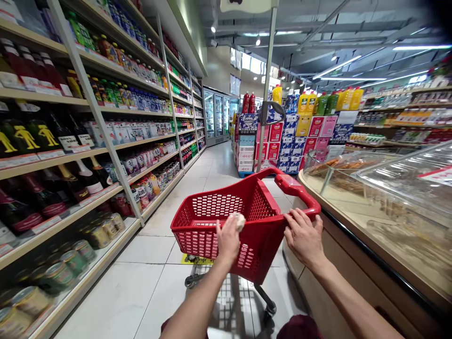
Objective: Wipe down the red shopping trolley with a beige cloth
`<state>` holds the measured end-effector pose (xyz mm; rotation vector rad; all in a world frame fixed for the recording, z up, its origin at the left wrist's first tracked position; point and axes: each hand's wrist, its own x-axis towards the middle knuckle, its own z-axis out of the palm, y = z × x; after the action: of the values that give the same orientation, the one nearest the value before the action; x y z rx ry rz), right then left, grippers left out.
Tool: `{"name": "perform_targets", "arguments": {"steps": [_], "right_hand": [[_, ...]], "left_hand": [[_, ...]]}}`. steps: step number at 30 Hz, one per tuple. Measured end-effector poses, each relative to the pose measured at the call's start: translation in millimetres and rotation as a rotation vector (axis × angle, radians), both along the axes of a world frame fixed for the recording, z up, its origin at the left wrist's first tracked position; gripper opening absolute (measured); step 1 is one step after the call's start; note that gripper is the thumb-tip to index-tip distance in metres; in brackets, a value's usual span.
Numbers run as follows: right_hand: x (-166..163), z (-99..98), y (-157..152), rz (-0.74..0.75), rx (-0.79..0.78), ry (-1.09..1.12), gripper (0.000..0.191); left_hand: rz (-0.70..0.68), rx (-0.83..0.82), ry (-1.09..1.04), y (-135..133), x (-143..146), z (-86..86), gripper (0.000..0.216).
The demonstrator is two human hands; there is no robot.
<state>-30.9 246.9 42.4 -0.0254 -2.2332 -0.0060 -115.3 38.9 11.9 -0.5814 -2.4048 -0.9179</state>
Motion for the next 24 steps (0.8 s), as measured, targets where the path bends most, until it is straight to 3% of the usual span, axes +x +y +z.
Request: {"name": "perform_targets", "arguments": {"steps": [2, 5, 8, 10, 13, 15, 17, 19, 24], "right_hand": [[1, -1.5, -21, 0.139, -0.089, -0.003, 0.038], [0, -7.8, -57, 0.352, -0.378, -0.003, 0.046], [-3, -13.1, -73, 0.348, -0.688, 0.057, 0.053], [-2, -9.2, -61, 0.317, -0.770, 0.100, 0.055], [2, 11.9, -12, 0.229, -0.669, 0.243, 0.043], [2, 27.2, 24, 0.153, -0.476, 0.327, 0.038], [-3, 29.4, 45, 0.156, -0.281, 0.292, 0.038], [-11, 9.3, 41, 0.241, -0.157, 0.203, 0.037], [-7, -98.2, -22, 0.396, -0.027, 0.106, 0.038]], "left_hand": [[-0.138, 0.085, -0.020, 22, 12, 8.4, 0.038], [-0.320, 0.292, -0.145, 61, 37, 24.5, 0.038], [-0.532, 0.405, -0.278, 77, 49, 40.7, 0.046], [-0.541, 0.306, -0.293, 66, 44, 46.7, 0.051], [-0.369, 0.120, -0.272, 26, 19, 40.3, 0.038], [-0.236, 0.083, -0.281, -6, 0, 26.4, 0.042], [-0.070, -0.127, -0.220, -30, -14, 10.2, 0.047], [0.010, -0.264, -0.179, -43, -21, -2.2, 0.049], [-0.030, -0.327, -0.242, -44, -24, -8.6, 0.060]]}}
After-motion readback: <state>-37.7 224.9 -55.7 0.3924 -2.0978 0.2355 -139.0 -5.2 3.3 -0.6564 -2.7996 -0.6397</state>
